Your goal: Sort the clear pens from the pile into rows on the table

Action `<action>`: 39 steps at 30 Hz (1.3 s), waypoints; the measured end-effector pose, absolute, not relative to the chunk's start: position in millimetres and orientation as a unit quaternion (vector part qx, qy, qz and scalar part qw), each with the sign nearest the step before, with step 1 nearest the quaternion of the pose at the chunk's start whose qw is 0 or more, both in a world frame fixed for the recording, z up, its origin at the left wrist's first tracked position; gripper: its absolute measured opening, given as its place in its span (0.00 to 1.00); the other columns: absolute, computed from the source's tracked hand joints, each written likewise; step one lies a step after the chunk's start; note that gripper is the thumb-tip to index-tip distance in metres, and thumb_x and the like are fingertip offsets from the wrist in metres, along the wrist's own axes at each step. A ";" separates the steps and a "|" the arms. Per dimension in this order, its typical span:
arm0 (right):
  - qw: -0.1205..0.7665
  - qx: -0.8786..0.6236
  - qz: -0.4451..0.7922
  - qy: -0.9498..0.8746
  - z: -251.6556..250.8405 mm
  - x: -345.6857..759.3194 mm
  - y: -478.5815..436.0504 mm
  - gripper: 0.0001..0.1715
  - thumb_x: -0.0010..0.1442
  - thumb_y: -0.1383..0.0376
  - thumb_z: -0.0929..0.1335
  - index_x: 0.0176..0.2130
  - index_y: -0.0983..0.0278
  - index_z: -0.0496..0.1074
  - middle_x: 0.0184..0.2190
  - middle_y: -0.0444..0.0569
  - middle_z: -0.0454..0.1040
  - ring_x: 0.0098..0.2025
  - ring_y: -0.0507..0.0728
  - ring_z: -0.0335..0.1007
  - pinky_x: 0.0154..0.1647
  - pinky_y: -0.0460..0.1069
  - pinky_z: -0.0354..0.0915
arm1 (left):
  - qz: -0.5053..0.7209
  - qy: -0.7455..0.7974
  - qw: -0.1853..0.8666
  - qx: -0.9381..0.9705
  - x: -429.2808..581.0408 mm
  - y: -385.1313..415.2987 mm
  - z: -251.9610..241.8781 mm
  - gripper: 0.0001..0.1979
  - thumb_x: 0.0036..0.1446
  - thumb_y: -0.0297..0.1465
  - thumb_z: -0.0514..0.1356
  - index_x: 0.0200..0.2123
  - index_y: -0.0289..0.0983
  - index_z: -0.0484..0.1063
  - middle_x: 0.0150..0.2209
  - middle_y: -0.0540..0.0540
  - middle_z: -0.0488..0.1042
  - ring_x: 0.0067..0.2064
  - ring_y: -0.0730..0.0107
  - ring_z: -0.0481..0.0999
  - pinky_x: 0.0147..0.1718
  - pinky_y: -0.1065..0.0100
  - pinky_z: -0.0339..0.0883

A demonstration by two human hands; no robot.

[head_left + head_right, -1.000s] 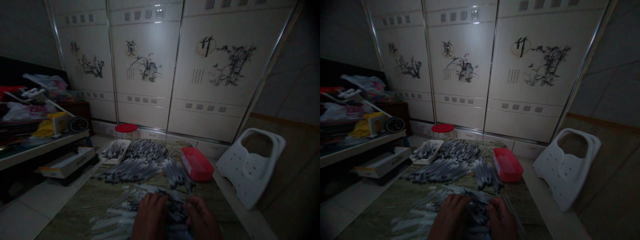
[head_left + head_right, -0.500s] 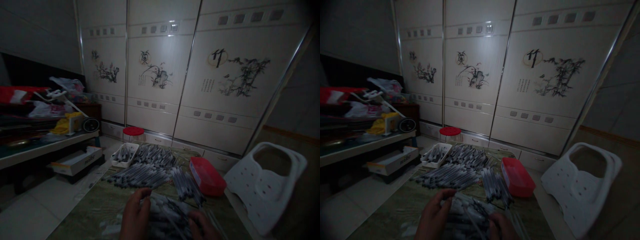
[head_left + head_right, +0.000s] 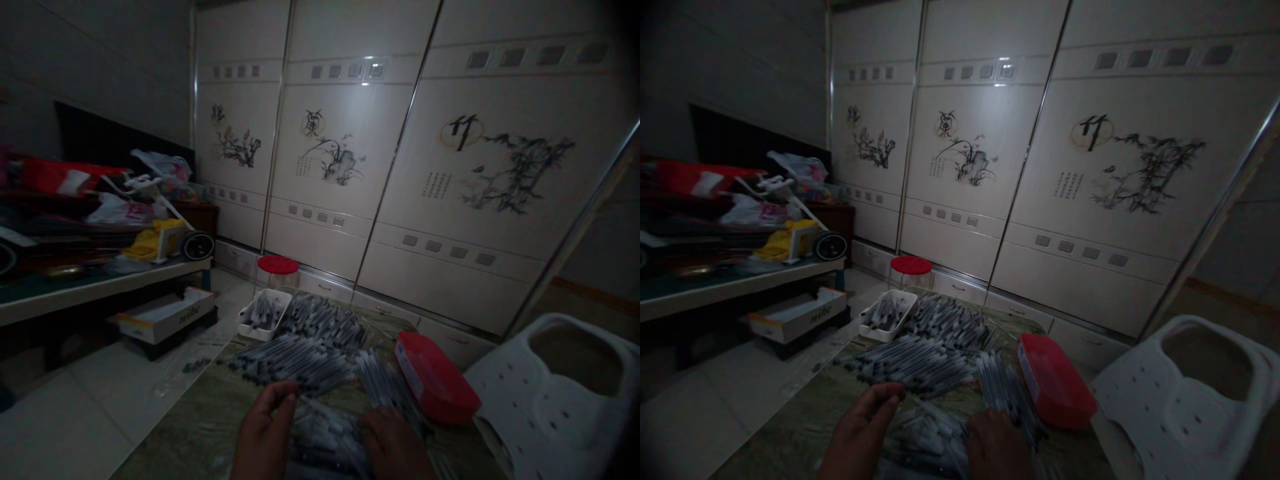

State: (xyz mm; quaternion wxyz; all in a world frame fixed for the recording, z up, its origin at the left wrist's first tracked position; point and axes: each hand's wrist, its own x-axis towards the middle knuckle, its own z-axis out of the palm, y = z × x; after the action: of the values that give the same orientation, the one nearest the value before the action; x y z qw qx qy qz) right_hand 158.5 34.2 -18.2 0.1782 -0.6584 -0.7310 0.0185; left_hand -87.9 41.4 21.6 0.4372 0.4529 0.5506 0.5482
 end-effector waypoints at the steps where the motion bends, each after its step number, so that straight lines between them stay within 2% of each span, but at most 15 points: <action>1: 0.163 -0.662 0.030 -0.731 -12.8 154.4 36.9 0.17 0.64 0.69 0.61 0.39 0.59 0.79 0.38 0.50 0.80 0.43 0.60 0.73 0.47 0.51 0.64 | 0.552 0.552 0.439 0.445 -89.6 41.9 21.0 0.16 0.53 0.43 0.61 0.38 0.39 0.77 0.40 0.44 0.83 0.47 0.50 0.79 0.52 0.56 0.67; 5: 0.140 -0.662 0.032 -0.735 8.2 138.0 53.7 0.19 0.65 0.69 0.59 0.45 0.59 0.77 0.44 0.51 0.79 0.48 0.61 0.72 0.50 0.53 0.63 | 0.576 0.540 0.451 0.416 -95.0 45.7 15.9 0.17 0.52 0.46 0.62 0.38 0.39 0.77 0.40 0.44 0.83 0.48 0.50 0.79 0.51 0.57 0.68; 9: 0.111 -0.629 0.029 -0.769 15.6 125.1 81.8 0.21 0.61 0.72 0.62 0.47 0.57 0.77 0.47 0.48 0.79 0.52 0.59 0.71 0.51 0.49 0.61 | 0.577 0.538 0.461 0.406 -100.7 48.3 13.9 0.17 0.53 0.46 0.62 0.38 0.40 0.77 0.41 0.44 0.83 0.48 0.51 0.79 0.50 0.58 0.68; 16: 0.025 -0.622 0.004 -0.783 5.3 123.2 113.1 0.16 0.62 0.72 0.61 0.41 0.63 0.78 0.43 0.56 0.80 0.46 0.61 0.74 0.43 0.50 0.60 | 0.590 0.529 0.466 0.393 -105.9 44.7 23.3 0.17 0.52 0.45 0.63 0.38 0.38 0.77 0.39 0.44 0.82 0.47 0.51 0.78 0.50 0.58 0.67; 23: -0.015 -0.623 -0.014 -0.782 2.3 128.8 111.2 0.18 0.60 0.75 0.61 0.40 0.65 0.78 0.44 0.59 0.78 0.47 0.62 0.74 0.43 0.51 0.61 | 0.586 0.536 0.472 0.383 -107.4 45.0 24.9 0.17 0.52 0.45 0.63 0.38 0.38 0.78 0.38 0.43 0.82 0.46 0.51 0.79 0.50 0.57 0.67; 27: -0.020 -0.615 -0.013 -0.788 6.2 127.9 106.3 0.20 0.59 0.77 0.61 0.43 0.67 0.78 0.46 0.61 0.79 0.49 0.64 0.74 0.45 0.52 0.62 | 0.590 0.537 0.465 0.384 -109.2 46.0 23.8 0.19 0.49 0.47 0.64 0.37 0.38 0.78 0.37 0.44 0.82 0.45 0.52 0.79 0.48 0.58 0.68; 31: 0.000 -0.618 0.006 -0.786 18.7 130.9 94.5 0.22 0.62 0.76 0.60 0.47 0.64 0.77 0.46 0.60 0.80 0.48 0.62 0.76 0.46 0.51 0.63 | 0.590 0.534 0.461 0.392 -109.1 44.9 21.0 0.19 0.52 0.46 0.63 0.38 0.38 0.77 0.38 0.44 0.81 0.45 0.53 0.78 0.47 0.60 0.68; 35: 0.037 -0.631 0.026 -0.775 35.0 139.3 68.8 0.20 0.64 0.72 0.59 0.49 0.61 0.74 0.43 0.56 0.81 0.45 0.62 0.77 0.43 0.52 0.65 | 0.586 0.522 0.469 0.404 -104.4 45.7 14.4 0.19 0.53 0.45 0.62 0.42 0.36 0.76 0.41 0.42 0.80 0.46 0.54 0.77 0.49 0.58 0.67; 37: 0.098 -0.631 0.067 -0.767 36.1 143.3 49.4 0.15 0.65 0.66 0.59 0.44 0.60 0.73 0.41 0.53 0.80 0.42 0.62 0.77 0.42 0.53 0.66 | 0.578 0.516 0.478 0.414 -99.9 45.8 12.1 0.21 0.54 0.45 0.62 0.45 0.36 0.76 0.44 0.41 0.80 0.49 0.53 0.77 0.51 0.58 0.66; 39: 0.214 -0.619 0.146 -0.742 28.9 145.6 27.8 0.13 0.66 0.58 0.60 0.38 0.56 0.72 0.35 0.48 0.80 0.37 0.60 0.76 0.39 0.52 0.67 | 0.562 0.504 0.495 0.429 -94.5 44.5 11.4 0.23 0.55 0.45 0.61 0.48 0.36 0.76 0.48 0.40 0.79 0.51 0.54 0.76 0.52 0.58 0.66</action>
State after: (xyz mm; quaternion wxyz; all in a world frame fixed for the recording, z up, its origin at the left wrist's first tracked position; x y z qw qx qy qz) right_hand 145.6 27.8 28.9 0.2139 -0.6190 -0.7416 0.1456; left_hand -94.5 44.5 11.4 0.4953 0.4288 0.5045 0.5624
